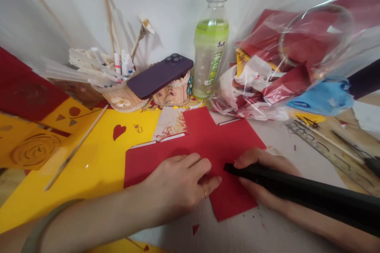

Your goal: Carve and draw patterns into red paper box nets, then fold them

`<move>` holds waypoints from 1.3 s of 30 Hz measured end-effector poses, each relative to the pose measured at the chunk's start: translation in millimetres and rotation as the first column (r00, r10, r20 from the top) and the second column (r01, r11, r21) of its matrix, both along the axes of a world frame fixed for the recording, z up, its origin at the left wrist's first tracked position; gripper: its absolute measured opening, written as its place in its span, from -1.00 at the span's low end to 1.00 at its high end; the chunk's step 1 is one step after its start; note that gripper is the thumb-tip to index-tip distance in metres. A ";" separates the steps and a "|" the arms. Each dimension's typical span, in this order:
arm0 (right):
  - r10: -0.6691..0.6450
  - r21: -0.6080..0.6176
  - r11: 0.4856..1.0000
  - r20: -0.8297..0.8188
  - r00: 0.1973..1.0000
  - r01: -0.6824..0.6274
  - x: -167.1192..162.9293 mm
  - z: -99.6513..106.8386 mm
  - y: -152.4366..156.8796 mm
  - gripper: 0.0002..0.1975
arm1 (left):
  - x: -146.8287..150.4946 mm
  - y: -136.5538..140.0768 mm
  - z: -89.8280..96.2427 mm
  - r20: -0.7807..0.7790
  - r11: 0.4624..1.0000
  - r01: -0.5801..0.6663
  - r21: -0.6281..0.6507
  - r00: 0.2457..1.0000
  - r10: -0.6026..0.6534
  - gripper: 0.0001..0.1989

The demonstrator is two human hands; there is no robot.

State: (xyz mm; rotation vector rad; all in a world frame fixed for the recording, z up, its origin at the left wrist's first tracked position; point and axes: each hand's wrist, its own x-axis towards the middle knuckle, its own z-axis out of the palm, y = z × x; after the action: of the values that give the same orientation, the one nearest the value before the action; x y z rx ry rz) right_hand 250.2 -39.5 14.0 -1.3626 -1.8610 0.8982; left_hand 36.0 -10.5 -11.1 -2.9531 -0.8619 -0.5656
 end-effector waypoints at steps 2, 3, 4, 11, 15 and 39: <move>0.026 -0.034 0.999 0.002 1.000 -0.026 1.0 4.9 0.9 -0.91 | -0.6 -0.3 0.8 -0.013 0.998 -0.021 -0.063 1.000 0.020 -0.81; 0.032 -0.050 0.998 0.004 0.999 -0.032 1.2 6.9 1.2 -0.91 | -1.1 -0.3 1.4 -0.024 0.996 -0.029 -0.088 0.999 0.027 -0.80; 0.033 -0.059 0.998 0.006 0.999 -0.032 1.3 8.0 1.5 -0.91 | -1.7 -0.3 2.0 -0.035 0.994 -0.032 -0.106 0.999 0.028 -0.80; 0.085 0.038 0.996 0.010 0.996 -0.086 4.2 -3.7 5.8 -0.86 | -2.9 0.5 1.7 -0.046 0.999 0.013 -0.051 0.999 -0.016 -0.87; 0.136 -0.005 0.991 0.003 0.991 -0.136 8.9 -3.9 11.6 -0.83 | -0.4 1.6 3.0 -0.018 0.999 0.018 -0.036 1.000 -0.019 -0.85; -0.096 -0.159 0.982 0.026 0.995 0.099 12.7 9.5 7.8 -0.95 | -2.3 0.5 5.5 -0.142 0.996 0.072 -0.057 0.987 -0.079 -0.78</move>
State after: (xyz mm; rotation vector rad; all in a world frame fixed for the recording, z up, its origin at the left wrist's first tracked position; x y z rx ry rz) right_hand 262.9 -31.8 23.5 -1.5497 -1.7493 1.0059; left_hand 33.7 -9.9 -5.6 -3.0383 -0.7656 -0.3309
